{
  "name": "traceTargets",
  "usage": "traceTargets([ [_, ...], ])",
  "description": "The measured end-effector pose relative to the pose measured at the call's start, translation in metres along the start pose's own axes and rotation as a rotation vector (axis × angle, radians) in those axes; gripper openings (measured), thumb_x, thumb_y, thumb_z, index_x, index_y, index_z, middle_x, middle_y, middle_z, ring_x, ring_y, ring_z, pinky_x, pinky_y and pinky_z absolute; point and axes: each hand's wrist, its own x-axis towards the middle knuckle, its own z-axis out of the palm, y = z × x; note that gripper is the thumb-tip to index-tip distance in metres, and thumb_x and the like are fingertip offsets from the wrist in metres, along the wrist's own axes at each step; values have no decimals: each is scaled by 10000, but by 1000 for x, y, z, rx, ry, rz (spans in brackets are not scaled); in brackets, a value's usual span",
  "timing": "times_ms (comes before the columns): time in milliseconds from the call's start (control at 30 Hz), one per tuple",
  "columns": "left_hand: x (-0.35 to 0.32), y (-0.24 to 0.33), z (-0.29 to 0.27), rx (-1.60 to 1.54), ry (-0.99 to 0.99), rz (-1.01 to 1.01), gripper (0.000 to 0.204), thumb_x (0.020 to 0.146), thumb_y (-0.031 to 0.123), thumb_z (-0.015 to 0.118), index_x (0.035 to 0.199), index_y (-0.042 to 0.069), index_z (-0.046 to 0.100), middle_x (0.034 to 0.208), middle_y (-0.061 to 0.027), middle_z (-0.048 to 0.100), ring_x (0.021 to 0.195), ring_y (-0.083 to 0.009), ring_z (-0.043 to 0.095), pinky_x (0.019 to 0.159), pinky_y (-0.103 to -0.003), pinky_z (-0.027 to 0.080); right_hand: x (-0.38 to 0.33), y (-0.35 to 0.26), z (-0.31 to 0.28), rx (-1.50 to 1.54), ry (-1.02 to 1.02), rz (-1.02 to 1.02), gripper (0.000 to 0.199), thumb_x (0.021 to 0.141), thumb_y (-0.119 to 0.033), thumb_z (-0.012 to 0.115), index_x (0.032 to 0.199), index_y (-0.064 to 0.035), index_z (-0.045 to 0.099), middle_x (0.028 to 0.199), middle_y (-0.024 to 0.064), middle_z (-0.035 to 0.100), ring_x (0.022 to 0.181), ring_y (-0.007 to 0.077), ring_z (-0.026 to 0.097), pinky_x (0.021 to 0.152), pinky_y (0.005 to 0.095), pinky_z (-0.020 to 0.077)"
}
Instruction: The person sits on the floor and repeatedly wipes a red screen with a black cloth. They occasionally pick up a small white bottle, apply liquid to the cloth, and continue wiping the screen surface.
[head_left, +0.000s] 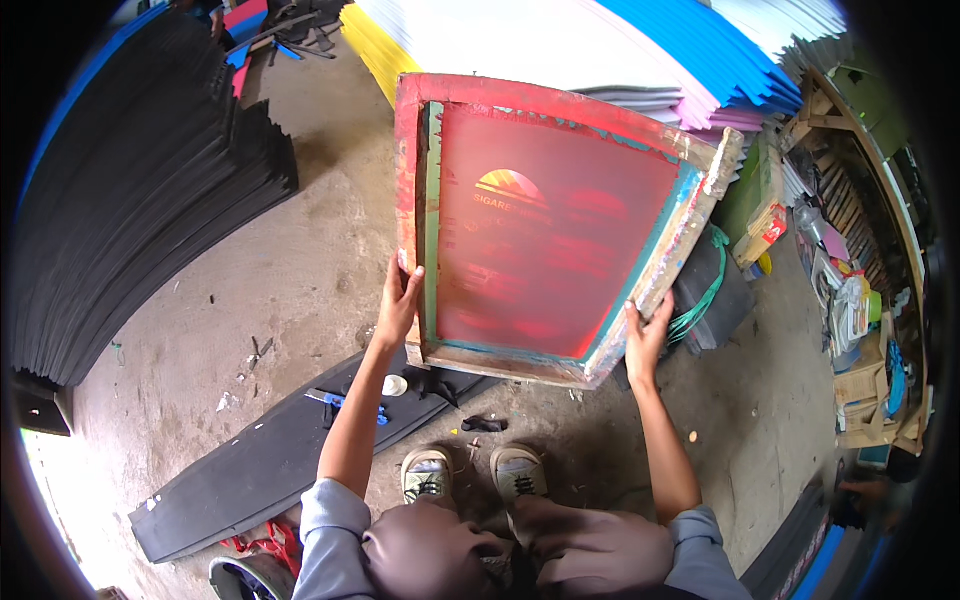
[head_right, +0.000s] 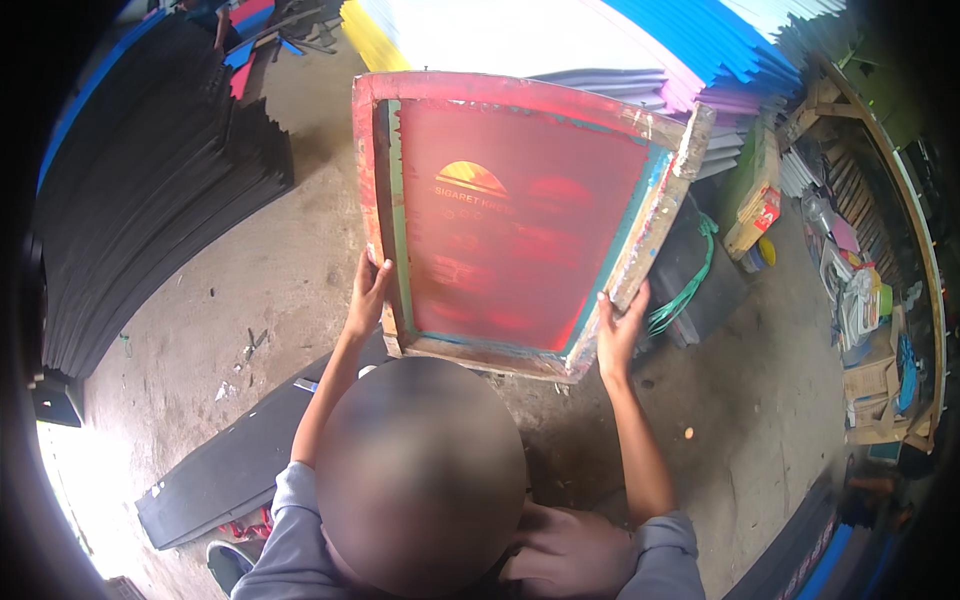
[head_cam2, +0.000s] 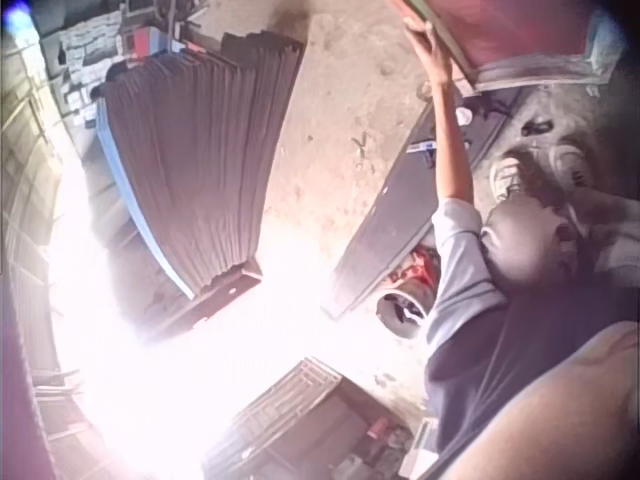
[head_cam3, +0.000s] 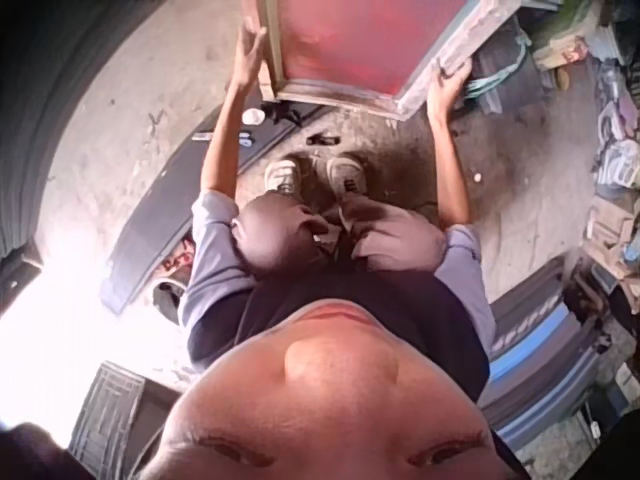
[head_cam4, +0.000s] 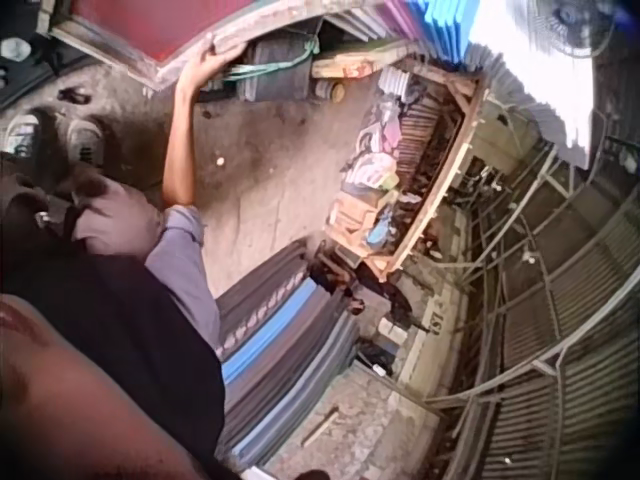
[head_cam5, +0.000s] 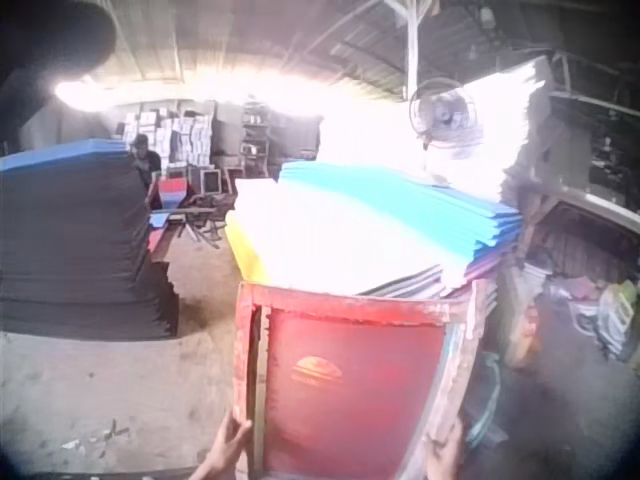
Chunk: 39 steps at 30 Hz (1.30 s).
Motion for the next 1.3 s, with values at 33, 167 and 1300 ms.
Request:
traceTargets([
  [33,-2,7,-1,-20,-16,-3,493,956,203,504,1359,21,284,841,18,467,719,-38,422,598,-191,389,-1,-16,-7,-19,2,-28,652,863,-53,595,1389,3,213,1249,174,481,1122,217,485,959,320,368],
  [167,-6,62,9,-114,-59,60,495,963,204,484,1374,22,277,1123,-44,515,1007,-98,481,883,-253,407,13,-88,-32,-6,71,-190,610,846,-60,626,1362,23,310,1267,167,488,1133,201,484,965,312,366],
  [1300,-204,310,-49,-239,938,566,343,884,142,617,1164,-25,510,958,-82,646,827,-73,581,676,-198,458,-185,-393,216,626,-940,-169,323,948,-281,482,986,8,619,908,13,584,849,67,495,736,227,406],
])
